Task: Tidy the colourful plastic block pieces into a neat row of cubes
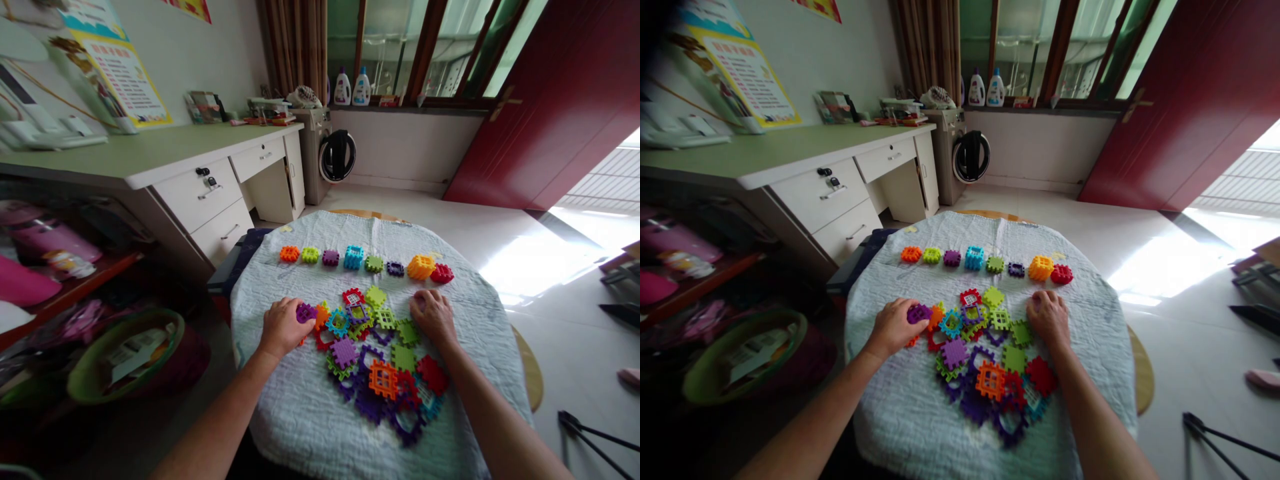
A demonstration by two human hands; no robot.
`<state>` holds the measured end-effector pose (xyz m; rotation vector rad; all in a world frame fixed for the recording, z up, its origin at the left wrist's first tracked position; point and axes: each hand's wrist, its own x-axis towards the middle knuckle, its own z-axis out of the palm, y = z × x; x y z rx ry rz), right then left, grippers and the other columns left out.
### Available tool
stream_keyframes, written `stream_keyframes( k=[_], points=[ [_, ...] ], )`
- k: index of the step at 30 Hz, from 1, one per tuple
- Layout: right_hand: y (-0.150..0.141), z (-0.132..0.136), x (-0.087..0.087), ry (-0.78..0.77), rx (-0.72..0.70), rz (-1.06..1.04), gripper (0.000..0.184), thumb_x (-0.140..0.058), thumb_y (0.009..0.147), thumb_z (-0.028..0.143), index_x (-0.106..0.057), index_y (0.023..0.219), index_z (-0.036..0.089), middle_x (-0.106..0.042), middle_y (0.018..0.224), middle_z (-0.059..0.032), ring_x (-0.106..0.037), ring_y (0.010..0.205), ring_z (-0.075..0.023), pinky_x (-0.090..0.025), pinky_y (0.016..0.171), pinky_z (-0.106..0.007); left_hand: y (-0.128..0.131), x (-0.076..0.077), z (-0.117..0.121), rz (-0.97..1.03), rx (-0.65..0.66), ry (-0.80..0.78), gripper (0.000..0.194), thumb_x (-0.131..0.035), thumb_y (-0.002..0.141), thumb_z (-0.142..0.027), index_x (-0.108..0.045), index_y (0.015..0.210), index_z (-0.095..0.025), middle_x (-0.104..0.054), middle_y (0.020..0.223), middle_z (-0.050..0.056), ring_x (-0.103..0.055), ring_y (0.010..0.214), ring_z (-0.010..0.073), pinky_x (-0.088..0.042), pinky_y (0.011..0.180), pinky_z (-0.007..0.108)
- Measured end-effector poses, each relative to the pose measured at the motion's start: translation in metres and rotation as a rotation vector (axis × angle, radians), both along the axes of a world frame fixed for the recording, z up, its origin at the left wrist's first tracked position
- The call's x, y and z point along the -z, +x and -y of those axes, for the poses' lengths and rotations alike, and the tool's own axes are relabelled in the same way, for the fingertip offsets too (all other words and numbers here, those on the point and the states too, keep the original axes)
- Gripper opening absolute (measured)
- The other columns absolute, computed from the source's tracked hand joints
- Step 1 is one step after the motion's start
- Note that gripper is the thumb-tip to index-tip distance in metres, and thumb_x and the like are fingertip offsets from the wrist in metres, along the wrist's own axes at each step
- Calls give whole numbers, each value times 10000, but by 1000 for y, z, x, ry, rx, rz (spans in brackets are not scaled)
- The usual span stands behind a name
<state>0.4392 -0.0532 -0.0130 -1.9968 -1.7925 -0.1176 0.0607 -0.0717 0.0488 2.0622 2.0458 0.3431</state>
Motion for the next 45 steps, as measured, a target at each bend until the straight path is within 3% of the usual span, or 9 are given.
stream_keyframes(
  k=[17, 22, 28, 36, 45],
  points=[
    [0, 0, 1, 9, -13, 2, 199, -521, 852, 362, -627, 948, 223, -621, 1021, -64, -517, 936, -242, -387, 854, -379, 9, -9, -1, -109, -27, -26, 390, -637, 722, -457, -642, 1026, -212, -684, 1029, 74, -608, 984, 272, -422, 841, 375],
    [0, 1, 0, 7, -9, -7, 206, -523, 851, 378, -626, 946, 227, -618, 1027, -63, -516, 946, -243, -387, 860, -383, 9, -9, -10, -62, 13, 46, 370, -671, 696, -431, -635, 1008, -236, -683, 1000, 50, -605, 990, 257, -415, 880, 366],
    [0, 1, 0, 6, -12, -11, 213, -513, 860, 377, -625, 953, 222, -619, 1023, -65, -522, 961, -247, -389, 870, -385, 11, -25, -66, 2, 233, 201, 421, -695, 675, -390, -647, 1063, -235, -664, 1049, 62, -596, 1018, 268, -418, 926, 388],
    [1, 0, 2, 20, -21, -21, 194, -523, 854, 368, -620, 958, 235, -617, 1017, -59, -532, 954, -239, -398, 876, -384, 27, -30, -157, 23, 445, 160, 455, -713, 635, -337, -663, 1072, -219, -649, 1056, 71, -578, 1016, 269, -436, 960, 387],
    [0, 1, -1, -9, -18, -50, 193, -525, 860, 382, -618, 947, 238, -619, 1028, -54, -521, 969, -247, -398, 864, -391, 35, -31, -200, -25, 608, 80, 489, -685, 617, -305, -653, 1091, -186, -625, 1065, 79, -557, 1025, 252, -419, 972, 351]
  ],
)
